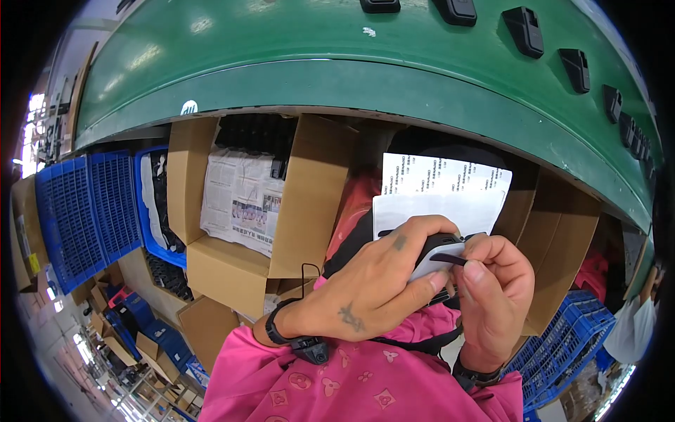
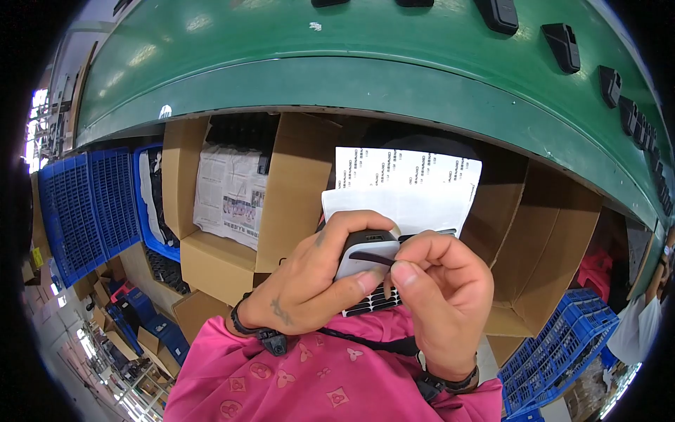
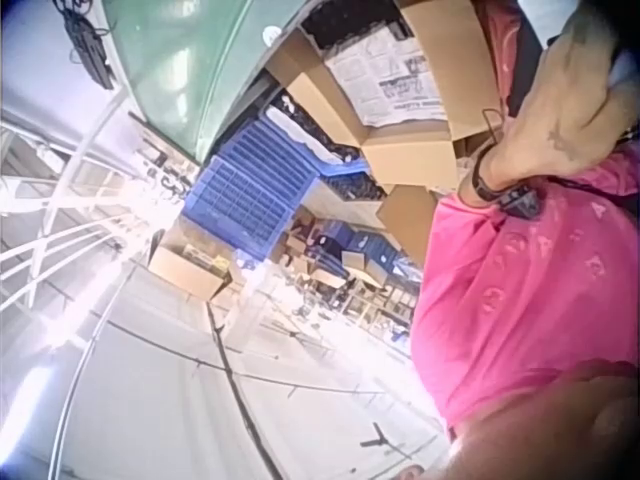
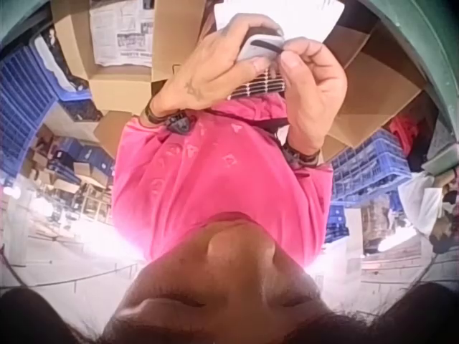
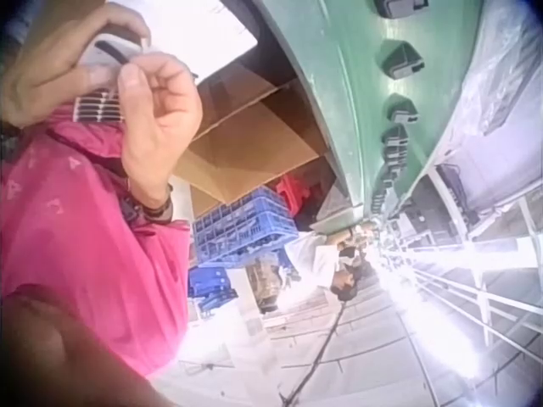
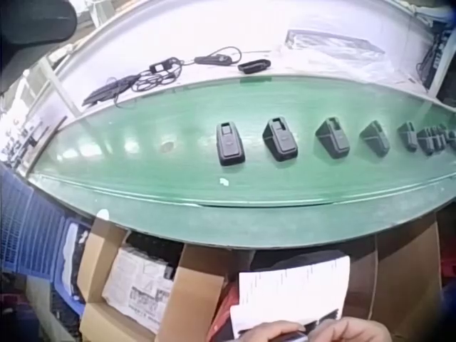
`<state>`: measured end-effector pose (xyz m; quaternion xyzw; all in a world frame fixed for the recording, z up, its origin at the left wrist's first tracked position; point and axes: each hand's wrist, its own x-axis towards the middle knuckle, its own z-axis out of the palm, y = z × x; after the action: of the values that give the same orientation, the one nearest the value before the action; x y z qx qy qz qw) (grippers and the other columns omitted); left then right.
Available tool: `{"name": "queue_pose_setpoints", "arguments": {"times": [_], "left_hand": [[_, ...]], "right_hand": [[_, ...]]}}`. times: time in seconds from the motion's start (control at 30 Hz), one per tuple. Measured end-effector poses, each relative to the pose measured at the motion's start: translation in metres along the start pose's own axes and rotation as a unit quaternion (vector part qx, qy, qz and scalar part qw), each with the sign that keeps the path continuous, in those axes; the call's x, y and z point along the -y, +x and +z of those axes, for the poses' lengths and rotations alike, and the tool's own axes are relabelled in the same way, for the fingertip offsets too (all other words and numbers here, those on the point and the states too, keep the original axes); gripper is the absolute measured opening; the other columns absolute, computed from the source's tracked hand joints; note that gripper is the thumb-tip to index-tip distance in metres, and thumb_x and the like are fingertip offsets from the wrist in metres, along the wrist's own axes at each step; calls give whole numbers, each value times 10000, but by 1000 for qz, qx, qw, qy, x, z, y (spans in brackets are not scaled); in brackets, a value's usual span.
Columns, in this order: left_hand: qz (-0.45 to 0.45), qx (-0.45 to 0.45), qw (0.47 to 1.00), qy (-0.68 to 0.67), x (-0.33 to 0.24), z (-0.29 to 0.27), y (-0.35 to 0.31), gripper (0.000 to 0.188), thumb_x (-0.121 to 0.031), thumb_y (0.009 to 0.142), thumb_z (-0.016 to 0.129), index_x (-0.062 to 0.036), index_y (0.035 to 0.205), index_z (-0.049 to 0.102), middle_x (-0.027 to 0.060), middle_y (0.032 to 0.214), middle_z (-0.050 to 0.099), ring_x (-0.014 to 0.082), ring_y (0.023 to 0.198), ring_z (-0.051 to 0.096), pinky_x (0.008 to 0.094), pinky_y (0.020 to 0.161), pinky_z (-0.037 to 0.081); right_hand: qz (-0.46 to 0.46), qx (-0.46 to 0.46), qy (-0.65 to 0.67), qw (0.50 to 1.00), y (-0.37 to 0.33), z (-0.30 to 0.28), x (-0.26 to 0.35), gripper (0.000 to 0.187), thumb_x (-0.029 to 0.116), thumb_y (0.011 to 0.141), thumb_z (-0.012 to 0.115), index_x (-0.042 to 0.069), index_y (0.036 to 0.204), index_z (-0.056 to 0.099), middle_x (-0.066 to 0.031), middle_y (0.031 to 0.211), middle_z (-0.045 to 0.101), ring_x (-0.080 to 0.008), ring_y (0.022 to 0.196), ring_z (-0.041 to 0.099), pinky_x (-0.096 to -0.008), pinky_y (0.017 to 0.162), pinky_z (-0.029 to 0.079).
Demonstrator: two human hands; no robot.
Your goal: The person picks up a mouse from a box, peels a sticker from a sheet, and applies it to the bottom of the mouse before placing it on a green conveyor belt.
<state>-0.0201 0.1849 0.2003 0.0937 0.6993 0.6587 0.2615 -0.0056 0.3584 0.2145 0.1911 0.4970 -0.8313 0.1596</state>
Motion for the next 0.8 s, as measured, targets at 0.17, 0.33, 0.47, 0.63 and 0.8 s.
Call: {"name": "queue_pose_setpoints", "arguments": {"times": [0.17, 0.33, 0.47, 0.63, 0.8], "left_hand": [[-9, 8, 1000, -22, 0, -2, -1, 427, -127, 898, 534, -15, 1285, 392, 156, 1059, 590, 241, 948, 599, 338, 842, 461], [-14, 17, 998, -53, -2, -3, -1, 424, -134, 897, 521, -15, 1284, 394, 153, 1063, 589, 233, 949, 596, 332, 844, 460], [-27, 11, 998, -49, -3, -3, -1, 428, -162, 897, 508, -11, 1283, 400, 161, 1077, 583, 241, 963, 591, 335, 855, 454], [-42, 14, 998, -45, -3, -5, -1, 462, -203, 878, 464, -2, 1289, 403, 172, 1092, 576, 251, 982, 583, 338, 873, 442], [-52, 8, 997, -51, -4, -5, -1, 519, -255, 853, 428, 39, 1280, 411, 174, 1096, 577, 250, 971, 579, 333, 875, 437]], "right_hand": [[-6, -9, 7, 1000, -1, 4, -2, 88, -3, 861, 607, -55, 923, 571, -57, 835, 599, -76, 728, 548, -195, 631, 422], [-14, -14, 4, 1000, -1, 3, -2, 93, -7, 858, 609, -57, 927, 572, -50, 835, 594, -72, 714, 537, -192, 623, 418], [-14, -26, 4, 1000, -1, 6, -4, 96, -10, 856, 609, -60, 929, 573, -47, 830, 589, -70, 703, 529, -189, 617, 416], [-13, -28, 6, 999, -1, 7, -5, 87, -17, 858, 604, -58, 929, 573, -47, 828, 592, -71, 704, 532, -195, 622, 423], [-8, -34, 12, 999, -1, 9, -6, 82, -25, 863, 604, -56, 933, 576, -44, 819, 597, -70, 705, 533, -198, 634, 430]]}}
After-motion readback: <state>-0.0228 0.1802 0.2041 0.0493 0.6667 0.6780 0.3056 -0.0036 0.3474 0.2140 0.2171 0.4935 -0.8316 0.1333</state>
